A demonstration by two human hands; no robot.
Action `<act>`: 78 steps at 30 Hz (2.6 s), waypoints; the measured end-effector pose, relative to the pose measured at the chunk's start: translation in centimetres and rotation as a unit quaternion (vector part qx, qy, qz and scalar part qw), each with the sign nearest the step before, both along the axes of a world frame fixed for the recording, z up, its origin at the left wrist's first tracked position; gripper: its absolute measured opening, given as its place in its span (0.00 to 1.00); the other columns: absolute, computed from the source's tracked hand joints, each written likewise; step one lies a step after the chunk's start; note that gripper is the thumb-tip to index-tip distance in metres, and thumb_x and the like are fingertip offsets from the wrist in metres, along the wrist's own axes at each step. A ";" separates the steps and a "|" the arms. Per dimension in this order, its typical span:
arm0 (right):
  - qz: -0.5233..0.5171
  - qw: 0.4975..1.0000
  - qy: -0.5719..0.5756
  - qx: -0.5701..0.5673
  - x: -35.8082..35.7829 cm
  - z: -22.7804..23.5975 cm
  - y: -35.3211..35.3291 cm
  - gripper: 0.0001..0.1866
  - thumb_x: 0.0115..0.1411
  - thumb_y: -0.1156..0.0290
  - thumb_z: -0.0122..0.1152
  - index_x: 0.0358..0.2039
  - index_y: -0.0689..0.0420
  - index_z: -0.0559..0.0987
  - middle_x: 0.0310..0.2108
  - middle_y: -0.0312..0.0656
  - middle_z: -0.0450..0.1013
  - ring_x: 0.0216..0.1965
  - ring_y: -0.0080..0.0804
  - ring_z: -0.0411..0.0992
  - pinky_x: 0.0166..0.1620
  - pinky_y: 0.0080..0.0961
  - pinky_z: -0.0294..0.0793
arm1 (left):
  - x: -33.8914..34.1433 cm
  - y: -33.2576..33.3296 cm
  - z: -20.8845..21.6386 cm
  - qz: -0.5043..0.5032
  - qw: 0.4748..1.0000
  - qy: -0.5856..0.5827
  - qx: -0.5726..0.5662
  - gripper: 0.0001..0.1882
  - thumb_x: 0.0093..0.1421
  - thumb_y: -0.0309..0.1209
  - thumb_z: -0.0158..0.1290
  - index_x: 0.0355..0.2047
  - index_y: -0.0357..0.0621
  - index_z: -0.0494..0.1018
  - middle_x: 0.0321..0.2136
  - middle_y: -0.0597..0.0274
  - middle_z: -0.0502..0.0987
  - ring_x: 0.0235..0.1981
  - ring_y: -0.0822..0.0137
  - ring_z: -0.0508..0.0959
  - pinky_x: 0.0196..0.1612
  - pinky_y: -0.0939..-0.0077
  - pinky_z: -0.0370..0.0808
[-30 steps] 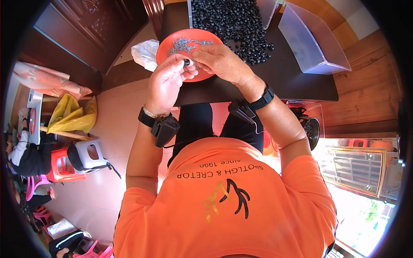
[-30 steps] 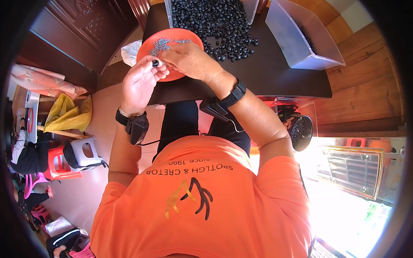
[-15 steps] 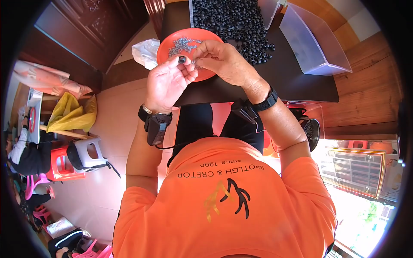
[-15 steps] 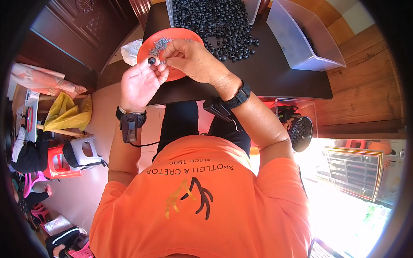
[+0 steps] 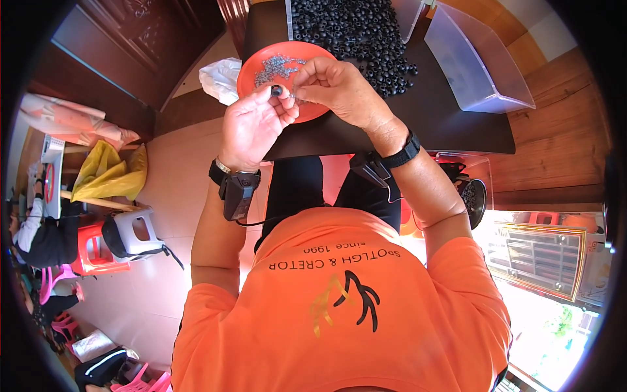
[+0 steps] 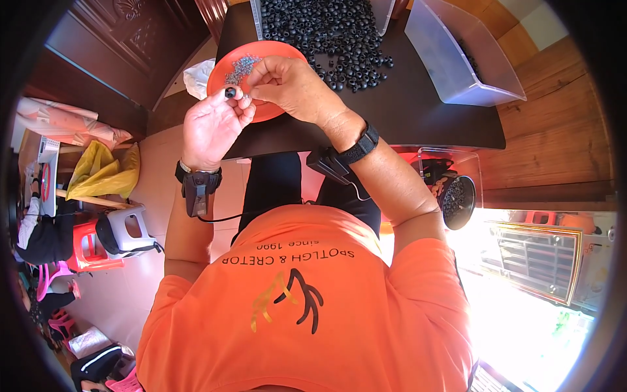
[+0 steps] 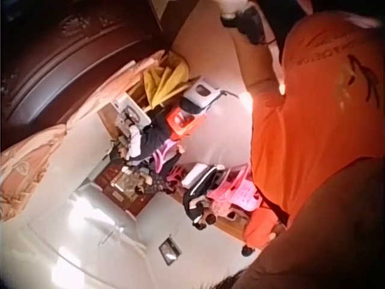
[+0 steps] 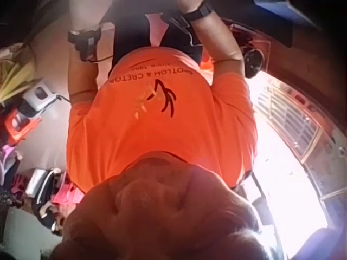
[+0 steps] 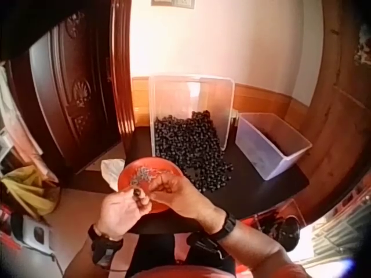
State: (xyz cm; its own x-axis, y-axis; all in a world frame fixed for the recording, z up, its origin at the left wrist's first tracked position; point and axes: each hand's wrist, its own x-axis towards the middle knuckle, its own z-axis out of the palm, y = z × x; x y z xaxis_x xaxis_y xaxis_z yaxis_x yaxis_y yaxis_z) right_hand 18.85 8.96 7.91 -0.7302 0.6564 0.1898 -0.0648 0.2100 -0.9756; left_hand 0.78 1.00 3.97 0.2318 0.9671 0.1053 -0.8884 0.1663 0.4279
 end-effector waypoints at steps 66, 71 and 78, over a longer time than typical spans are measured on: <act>0.052 0.951 -0.064 0.298 -1.6 3.0 3.1 0.07 0.54 0.73 0.66 0.32 0.60 0.81 0.27 0.36 0.76 0.30 0.23 0.75 0.36 0.21 0.73 | 0.1 1.8 0.1 0.083 0.971 0.224 -0.022 0.08 0.61 0.31 0.47 0.39 0.43 0.70 0.39 0.60 0.76 0.43 0.64 0.76 0.46 0.72 0.70; 0.047 0.952 -0.031 0.301 -1.7 2.1 3.5 0.08 0.56 0.72 0.65 0.35 0.60 0.81 0.28 0.36 0.76 0.31 0.23 0.75 0.37 0.20 0.74 | -0.1 1.8 0.5 0.090 0.978 0.184 -0.035 0.09 0.62 0.32 0.47 0.39 0.42 0.70 0.38 0.59 0.75 0.44 0.60 0.76 0.46 0.69 0.70; -0.015 0.962 -0.111 0.250 -1.1 1.0 4.4 0.11 0.58 0.74 0.59 0.42 0.62 0.79 0.32 0.41 0.76 0.36 0.26 0.76 0.41 0.22 0.74 | -0.3 1.7 0.9 0.086 0.980 0.163 -0.076 0.09 0.63 0.34 0.49 0.38 0.42 0.71 0.41 0.55 0.76 0.43 0.59 0.76 0.46 0.68 0.70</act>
